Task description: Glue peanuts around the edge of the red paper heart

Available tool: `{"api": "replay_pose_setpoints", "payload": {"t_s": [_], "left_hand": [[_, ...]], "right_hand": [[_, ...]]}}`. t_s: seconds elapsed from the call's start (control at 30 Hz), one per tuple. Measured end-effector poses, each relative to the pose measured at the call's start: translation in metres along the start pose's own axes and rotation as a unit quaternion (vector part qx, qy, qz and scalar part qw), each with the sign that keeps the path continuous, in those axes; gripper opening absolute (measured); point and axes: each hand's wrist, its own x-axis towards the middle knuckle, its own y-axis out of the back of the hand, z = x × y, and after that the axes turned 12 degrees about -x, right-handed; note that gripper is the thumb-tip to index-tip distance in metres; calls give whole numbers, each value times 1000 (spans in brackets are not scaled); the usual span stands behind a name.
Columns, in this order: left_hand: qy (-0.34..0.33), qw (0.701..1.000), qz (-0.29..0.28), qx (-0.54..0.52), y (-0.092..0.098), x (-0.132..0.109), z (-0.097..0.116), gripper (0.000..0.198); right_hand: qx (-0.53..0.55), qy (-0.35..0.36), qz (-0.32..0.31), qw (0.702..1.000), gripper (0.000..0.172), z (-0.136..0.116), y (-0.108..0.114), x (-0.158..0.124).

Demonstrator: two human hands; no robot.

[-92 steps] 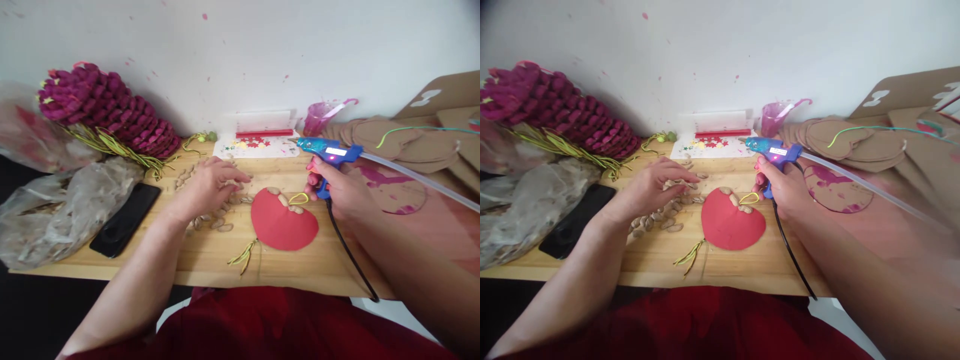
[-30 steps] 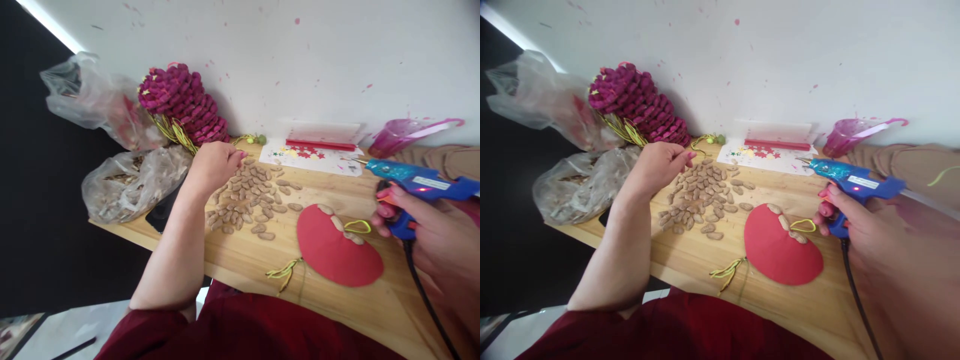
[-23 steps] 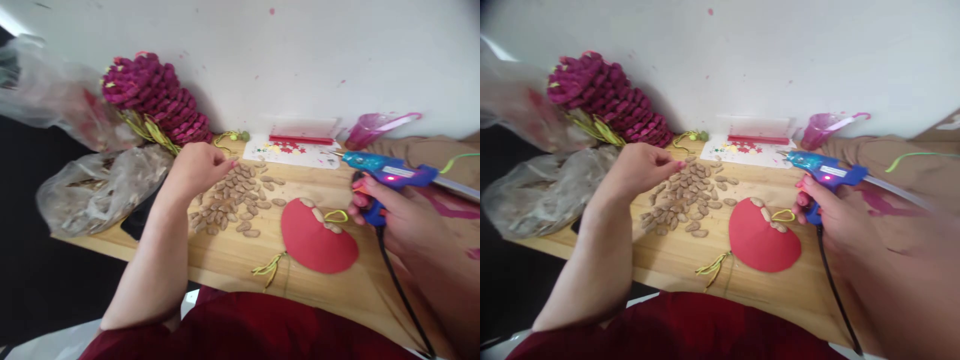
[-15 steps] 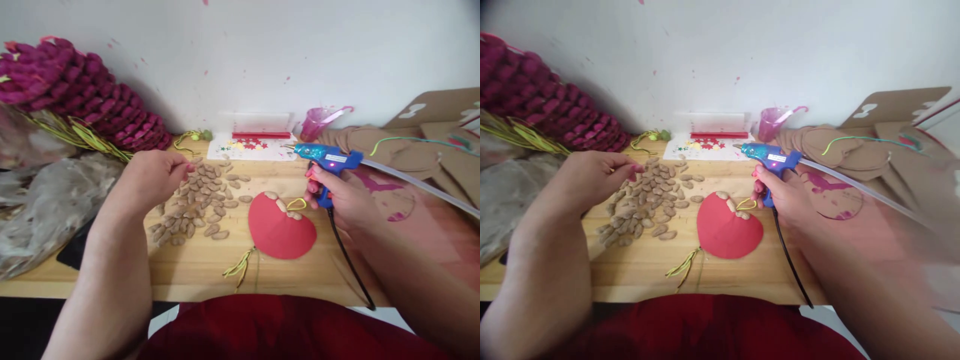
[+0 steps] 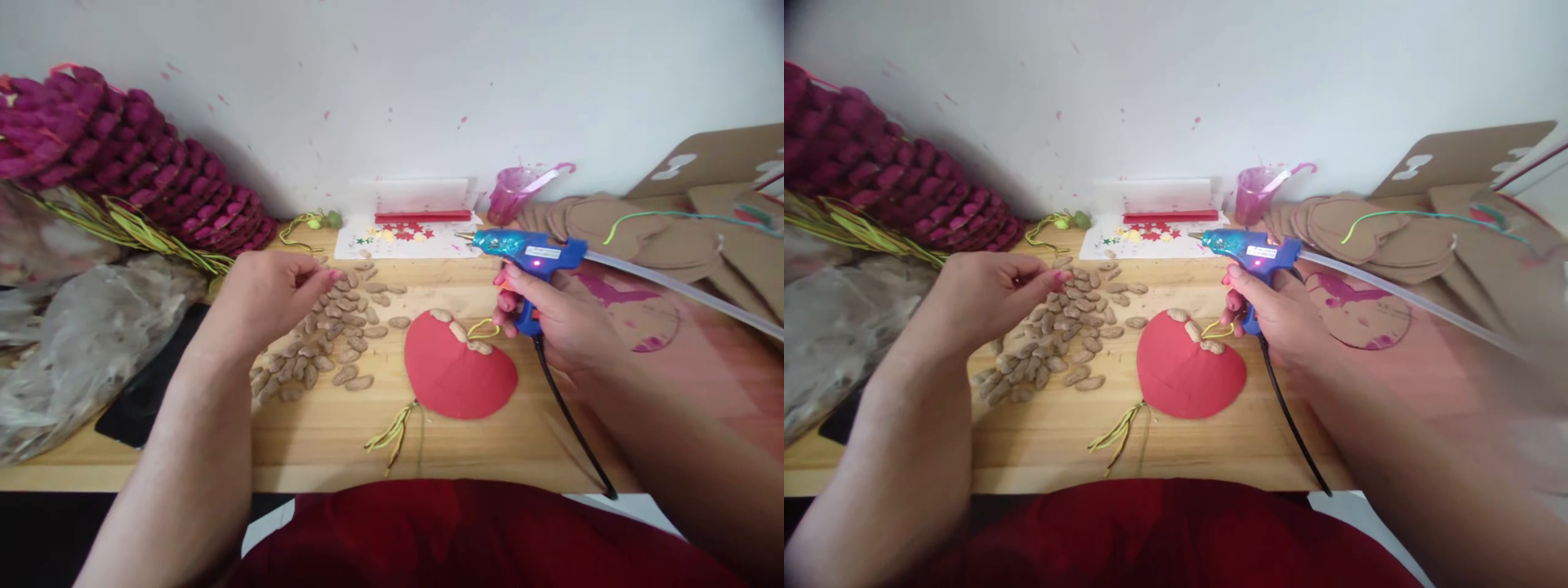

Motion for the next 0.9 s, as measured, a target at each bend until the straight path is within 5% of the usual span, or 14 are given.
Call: {"api": "replay_pose_setpoints", "payload": {"t_s": [0.37,0.9], "left_hand": [[-21,996,62,-58,-11,1,-8,34],[-102,989,37,-100,-30,1,10,17]], "right_hand": [[4,4,-7,1000,33,-1,1,-2],[3,11,-11,1000,33,-5,-1,-5]]}}
